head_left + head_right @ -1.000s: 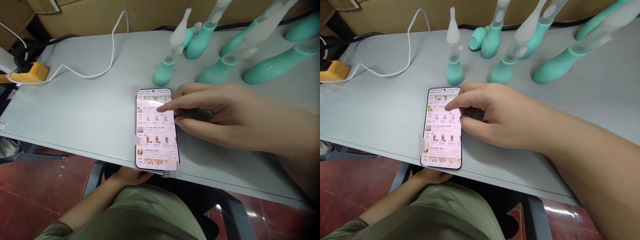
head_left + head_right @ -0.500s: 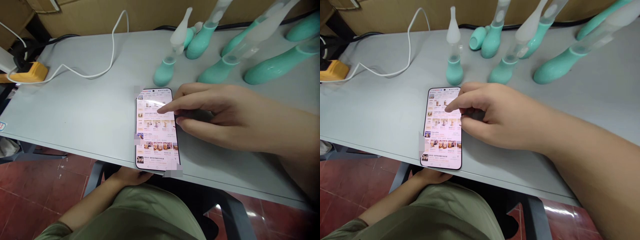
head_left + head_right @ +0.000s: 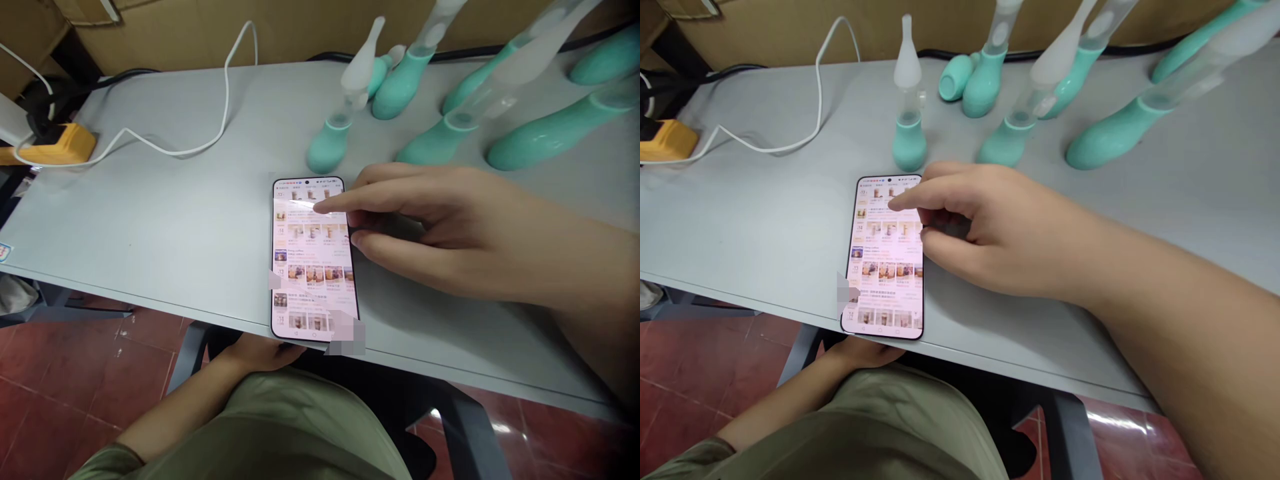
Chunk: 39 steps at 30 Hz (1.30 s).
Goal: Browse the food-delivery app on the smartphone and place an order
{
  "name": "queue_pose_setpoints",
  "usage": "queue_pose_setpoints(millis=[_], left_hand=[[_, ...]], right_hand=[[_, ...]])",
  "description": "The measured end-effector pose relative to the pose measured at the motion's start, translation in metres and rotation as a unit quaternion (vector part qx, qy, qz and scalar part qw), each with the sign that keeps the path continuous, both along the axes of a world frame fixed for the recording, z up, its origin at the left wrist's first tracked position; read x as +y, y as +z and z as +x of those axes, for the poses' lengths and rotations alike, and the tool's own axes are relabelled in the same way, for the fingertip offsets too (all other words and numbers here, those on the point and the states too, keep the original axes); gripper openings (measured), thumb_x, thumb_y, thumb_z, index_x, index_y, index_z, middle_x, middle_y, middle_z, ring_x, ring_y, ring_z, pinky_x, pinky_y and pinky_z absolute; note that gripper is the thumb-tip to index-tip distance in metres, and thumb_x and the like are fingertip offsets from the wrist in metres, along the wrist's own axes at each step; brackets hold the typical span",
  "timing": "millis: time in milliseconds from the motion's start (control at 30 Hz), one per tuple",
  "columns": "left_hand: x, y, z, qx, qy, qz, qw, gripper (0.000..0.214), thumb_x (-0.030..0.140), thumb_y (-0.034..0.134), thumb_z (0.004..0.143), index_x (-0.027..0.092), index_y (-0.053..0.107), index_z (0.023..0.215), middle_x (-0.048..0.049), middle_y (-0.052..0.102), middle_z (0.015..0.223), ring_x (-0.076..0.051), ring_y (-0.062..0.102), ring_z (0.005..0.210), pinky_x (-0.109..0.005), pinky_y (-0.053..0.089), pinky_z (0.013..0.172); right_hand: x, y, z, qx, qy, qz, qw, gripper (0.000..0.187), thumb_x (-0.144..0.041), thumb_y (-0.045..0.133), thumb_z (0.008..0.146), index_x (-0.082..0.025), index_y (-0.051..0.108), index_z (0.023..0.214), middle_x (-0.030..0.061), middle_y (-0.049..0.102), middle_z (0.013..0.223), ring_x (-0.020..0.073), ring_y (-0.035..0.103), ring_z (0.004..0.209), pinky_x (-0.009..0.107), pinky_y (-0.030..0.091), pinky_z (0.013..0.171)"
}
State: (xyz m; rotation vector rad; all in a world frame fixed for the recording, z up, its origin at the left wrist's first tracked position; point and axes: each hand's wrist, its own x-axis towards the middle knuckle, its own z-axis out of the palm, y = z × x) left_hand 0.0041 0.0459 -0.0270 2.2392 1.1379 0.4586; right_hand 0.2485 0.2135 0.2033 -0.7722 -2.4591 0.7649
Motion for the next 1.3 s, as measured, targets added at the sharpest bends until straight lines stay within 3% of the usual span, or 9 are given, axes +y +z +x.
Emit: queue_pose_setpoints(millis=[533, 700, 1167, 1300], left_hand=[[-0.0018, -0.0011, -0.0003, 0.0, 0.0, -0.002, 1.0, 0.047, 0.04, 0.067, 0.099, 0.03, 0.068, 0.144, -0.0039, 0.075, 0.139, -0.028, 0.066, 0.135, -0.04, 0.057, 0.114], [-0.0022, -0.0005, 0.0009, 0.008, 0.004, -0.004, 1.0, 0.052, 0.04, 0.067, 0.099, 0.03, 0.063, 0.15, -0.0043, 0.073, 0.141, -0.028, 0.065, 0.138, -0.04, 0.057, 0.115], [-0.0049, -0.0068, -0.0014, -0.007, 0.004, 0.011, 1.0, 0.047, 0.04, 0.065, 0.099, 0.029, 0.067, 0.145, -0.0048, 0.074, 0.14, -0.027, 0.065, 0.137, -0.042, 0.058, 0.114], [-0.004, -0.0058, -0.0014, -0.001, 0.005, 0.011, 1.0, 0.045, 0.04, 0.066, 0.098, 0.031, 0.069, 0.142, -0.0034, 0.073, 0.141, -0.027, 0.064, 0.138, -0.042, 0.057, 0.115]], right_hand=[[-0.0046, 0.0032, -0.003, -0.004, -0.064, -0.004, 0.998, 0.027, -0.034, 0.06, 0.096, -0.029, 0.077, 0.116, 0.0049, 0.072, 0.098, 0.0218, 0.068, 0.082, 0.04, 0.054, 0.067], [-0.004, 0.0037, -0.0004, -0.012, -0.036, -0.013, 0.999, 0.027, -0.031, 0.059, 0.095, -0.031, 0.081, 0.111, 0.0054, 0.072, 0.099, 0.022, 0.069, 0.081, 0.04, 0.053, 0.065], [-0.0006, 0.0015, -0.0012, -0.016, -0.046, -0.003, 0.999, 0.034, -0.033, 0.059, 0.094, -0.029, 0.078, 0.122, 0.0058, 0.073, 0.102, 0.0237, 0.07, 0.082, 0.042, 0.056, 0.069], [-0.0016, 0.0035, -0.0016, -0.007, -0.018, -0.018, 1.0, 0.029, -0.03, 0.059, 0.093, -0.031, 0.08, 0.113, 0.0041, 0.073, 0.097, 0.0224, 0.07, 0.081, 0.04, 0.056, 0.067]])
